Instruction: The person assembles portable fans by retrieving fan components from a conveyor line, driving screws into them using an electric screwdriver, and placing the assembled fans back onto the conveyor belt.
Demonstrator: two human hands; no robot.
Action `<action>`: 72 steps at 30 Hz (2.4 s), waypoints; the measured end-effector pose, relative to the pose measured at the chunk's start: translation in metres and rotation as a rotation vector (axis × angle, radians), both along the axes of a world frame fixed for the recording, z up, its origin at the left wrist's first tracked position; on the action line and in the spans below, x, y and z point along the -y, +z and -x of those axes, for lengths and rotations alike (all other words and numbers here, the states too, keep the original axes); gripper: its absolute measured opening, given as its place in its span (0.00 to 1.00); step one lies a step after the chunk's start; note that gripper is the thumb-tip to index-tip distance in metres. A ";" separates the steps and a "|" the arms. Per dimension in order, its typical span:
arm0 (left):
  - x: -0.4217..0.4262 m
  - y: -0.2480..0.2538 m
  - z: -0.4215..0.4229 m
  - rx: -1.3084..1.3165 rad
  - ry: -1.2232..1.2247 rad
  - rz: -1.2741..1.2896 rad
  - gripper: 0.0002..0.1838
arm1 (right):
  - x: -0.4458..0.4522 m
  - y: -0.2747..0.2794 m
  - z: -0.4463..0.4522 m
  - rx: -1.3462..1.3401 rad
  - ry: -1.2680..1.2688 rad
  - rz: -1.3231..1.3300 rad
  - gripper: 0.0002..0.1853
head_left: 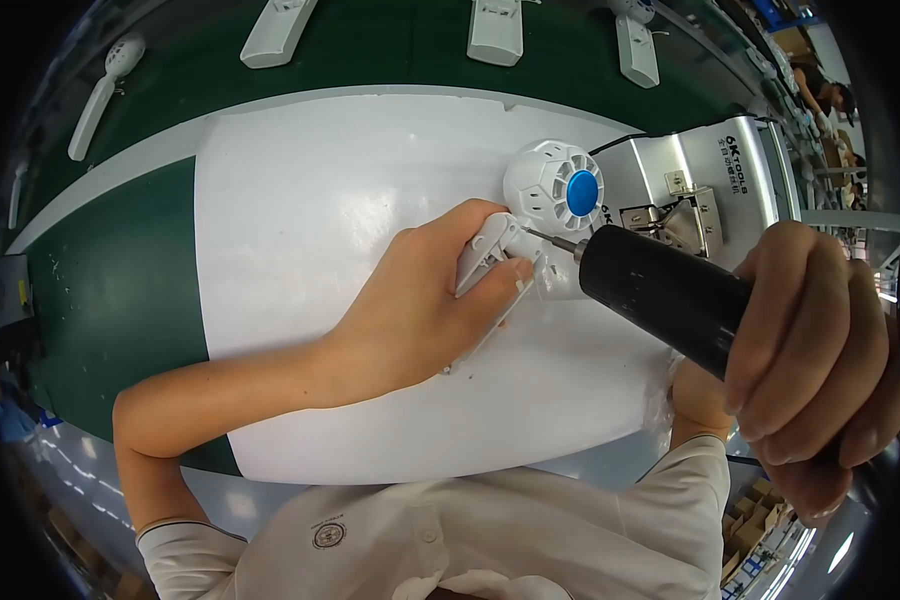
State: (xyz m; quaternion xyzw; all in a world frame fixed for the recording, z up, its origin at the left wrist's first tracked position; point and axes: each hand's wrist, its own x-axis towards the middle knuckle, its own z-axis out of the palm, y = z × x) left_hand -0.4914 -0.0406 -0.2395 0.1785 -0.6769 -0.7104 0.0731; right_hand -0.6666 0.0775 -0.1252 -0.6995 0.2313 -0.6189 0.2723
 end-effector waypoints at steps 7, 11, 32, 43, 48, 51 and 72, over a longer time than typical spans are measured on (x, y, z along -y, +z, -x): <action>0.000 -0.004 -0.001 -0.040 0.010 -0.010 0.13 | 0.007 -0.011 -0.016 -0.050 -0.109 -0.024 0.15; -0.001 -0.011 -0.002 -0.145 0.035 0.169 0.12 | 0.013 -0.017 -0.029 -0.092 -0.100 0.043 0.14; 0.149 0.021 -0.072 -0.103 0.532 0.825 0.13 | -0.074 0.036 0.005 0.073 -0.114 0.162 0.13; 0.379 -0.025 -0.086 0.253 0.869 2.055 0.39 | -0.092 0.026 0.028 0.177 -0.197 0.228 0.13; 0.315 0.004 -0.051 0.621 0.802 1.283 0.31 | -0.100 0.032 0.032 0.184 -0.222 0.228 0.13; 0.287 -0.016 -0.057 0.560 0.744 1.612 0.28 | -0.108 0.029 0.037 0.207 -0.253 0.240 0.14; 0.031 0.011 -0.051 -0.510 -0.183 1.523 0.14 | -0.067 0.024 0.046 0.127 -0.368 -0.070 0.15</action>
